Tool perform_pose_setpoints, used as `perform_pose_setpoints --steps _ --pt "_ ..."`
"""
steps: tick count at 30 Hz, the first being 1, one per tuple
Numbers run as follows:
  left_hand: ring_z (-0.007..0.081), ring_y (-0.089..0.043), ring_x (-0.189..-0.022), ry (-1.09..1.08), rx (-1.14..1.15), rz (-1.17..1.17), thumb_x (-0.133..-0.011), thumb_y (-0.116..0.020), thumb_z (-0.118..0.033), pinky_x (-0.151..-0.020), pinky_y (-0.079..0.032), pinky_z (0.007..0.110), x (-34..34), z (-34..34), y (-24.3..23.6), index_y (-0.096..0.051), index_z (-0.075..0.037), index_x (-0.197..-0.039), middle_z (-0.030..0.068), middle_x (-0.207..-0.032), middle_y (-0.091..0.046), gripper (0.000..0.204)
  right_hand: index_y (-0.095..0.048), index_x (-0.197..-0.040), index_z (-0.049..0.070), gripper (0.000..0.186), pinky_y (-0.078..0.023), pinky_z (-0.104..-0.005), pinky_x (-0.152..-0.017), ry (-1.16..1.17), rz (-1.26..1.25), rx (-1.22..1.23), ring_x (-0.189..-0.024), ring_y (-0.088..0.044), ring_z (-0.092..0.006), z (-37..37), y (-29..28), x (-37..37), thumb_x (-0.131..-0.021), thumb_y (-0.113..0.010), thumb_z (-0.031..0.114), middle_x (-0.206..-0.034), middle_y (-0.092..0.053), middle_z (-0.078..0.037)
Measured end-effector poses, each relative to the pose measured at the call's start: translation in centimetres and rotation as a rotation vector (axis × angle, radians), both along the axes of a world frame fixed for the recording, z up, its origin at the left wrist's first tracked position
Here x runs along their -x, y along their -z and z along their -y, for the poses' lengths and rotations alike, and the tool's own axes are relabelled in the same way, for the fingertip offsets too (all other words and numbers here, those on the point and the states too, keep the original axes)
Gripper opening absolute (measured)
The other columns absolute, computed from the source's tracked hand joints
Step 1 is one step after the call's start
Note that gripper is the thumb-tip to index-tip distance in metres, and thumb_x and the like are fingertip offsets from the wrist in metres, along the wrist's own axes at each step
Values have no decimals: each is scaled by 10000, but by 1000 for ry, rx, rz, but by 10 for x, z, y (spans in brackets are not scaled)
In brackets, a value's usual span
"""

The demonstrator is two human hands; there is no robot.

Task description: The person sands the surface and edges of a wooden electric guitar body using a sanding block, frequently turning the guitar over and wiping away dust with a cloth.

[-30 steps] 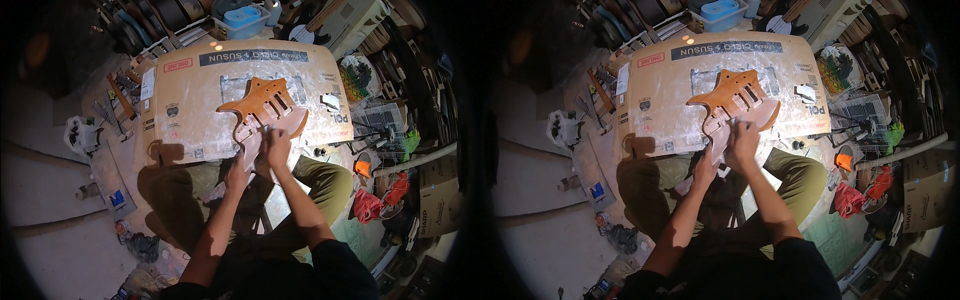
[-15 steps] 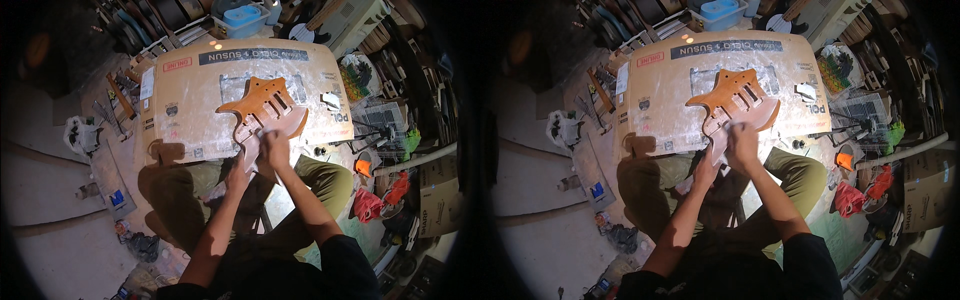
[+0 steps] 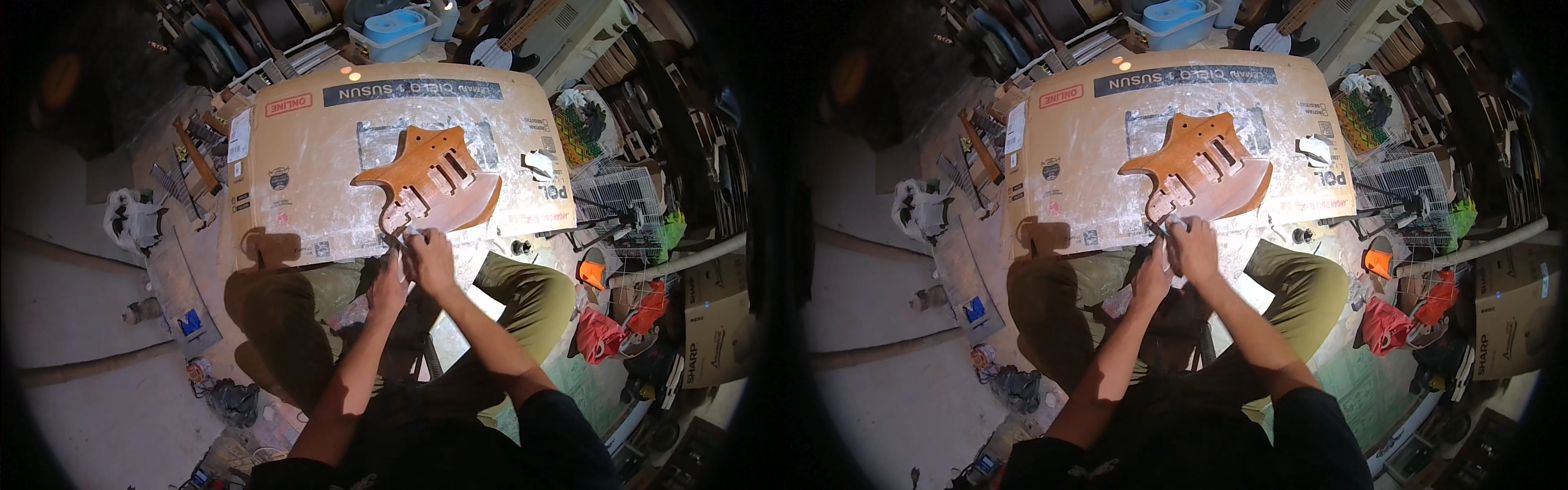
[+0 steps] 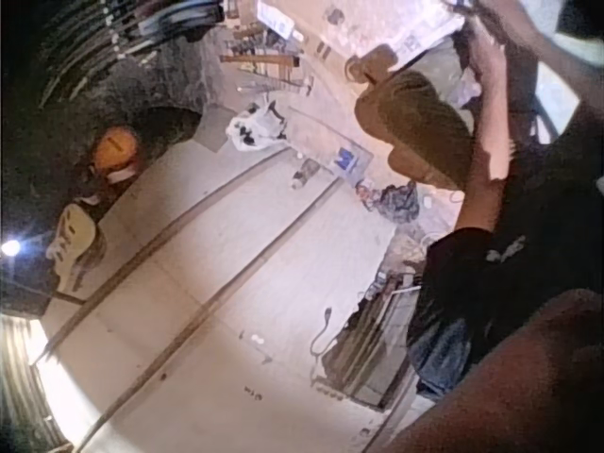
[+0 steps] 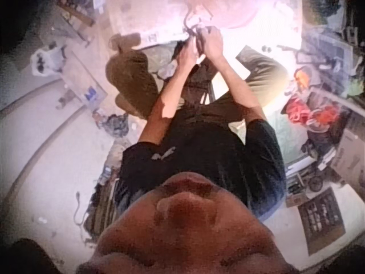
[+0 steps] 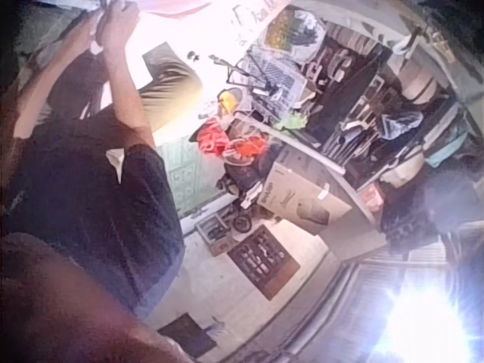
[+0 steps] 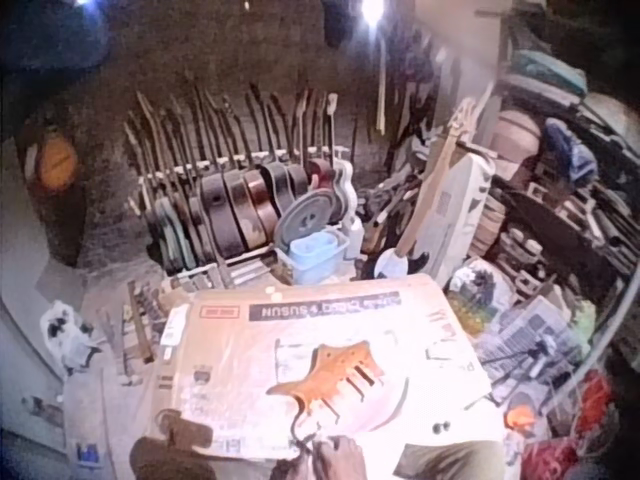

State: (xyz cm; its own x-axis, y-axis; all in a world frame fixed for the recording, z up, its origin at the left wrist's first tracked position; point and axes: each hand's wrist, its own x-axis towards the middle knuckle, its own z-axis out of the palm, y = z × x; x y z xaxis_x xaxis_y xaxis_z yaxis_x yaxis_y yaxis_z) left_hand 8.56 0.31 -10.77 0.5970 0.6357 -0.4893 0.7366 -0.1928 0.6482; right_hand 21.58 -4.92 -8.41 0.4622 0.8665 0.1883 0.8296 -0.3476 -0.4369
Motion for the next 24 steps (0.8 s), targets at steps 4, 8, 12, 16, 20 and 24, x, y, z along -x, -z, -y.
perform_pose_setpoints --steps 4,8,12,16,20,24 --pt "493 -634 -1123 -1 -86 37 -916 -735 -226 -919 -505 581 -1 4 8 -227 -175 -1615 310 -1220 -647 865 -667 -1129 83 289 -463 -544 -756 346 -48 -190 -961 -593 -423 -15 13 -33 -840 -657 82 -1089 -613 -224" --pt "501 -631 -1122 -9 6 35 -926 -722 -242 -920 -504 583 -1 -2 -1 -231 -152 -1612 309 -1233 -646 849 -608 -1246 51 280 -505 -435 -793 31 131 129 -1008 -624 -366 6 6 8 -994 -584 173 -1103 -599 -243" --pt "503 -624 -1136 18 -61 82 -932 -712 -249 -931 -499 581 1 5 7 -232 -136 -1610 306 -1262 -637 838 -633 -1143 75 238 -465 -500 -823 280 -188 -208 -1023 -586 -405 -14 7 -3 -909 -603 105 -1117 -588 -230" --pt "481 -609 -1176 -50 -22 47 -900 -748 -230 -954 -498 561 3 2 19 -261 -149 -1605 284 -1329 -599 861 -655 -1083 98 243 -465 -525 -803 20 -16 69 -1012 -583 -414 7 6 24 -847 -683 149 -1110 -599 -208" --pt "494 -613 -1162 -7 -82 96 -919 -729 -319 -963 -496 574 2 9 12 -244 -185 -1613 288 -1315 -603 857 -613 -1186 94 318 -474 -548 -831 377 -322 67 -989 -602 -435 -8 -10 -69 -894 -681 201 -1119 -614 -212" --pt "502 -611 -1106 28 -172 -96 -889 -752 -354 -928 -496 575 -1 6 -9 -270 -206 -1619 274 -1258 -565 887 -591 -1214 46 361 -488 -505 -869 466 -113 -85 -1035 -613 -422 -2 -52 -115 -902 -716 178 -1121 -630 -227"
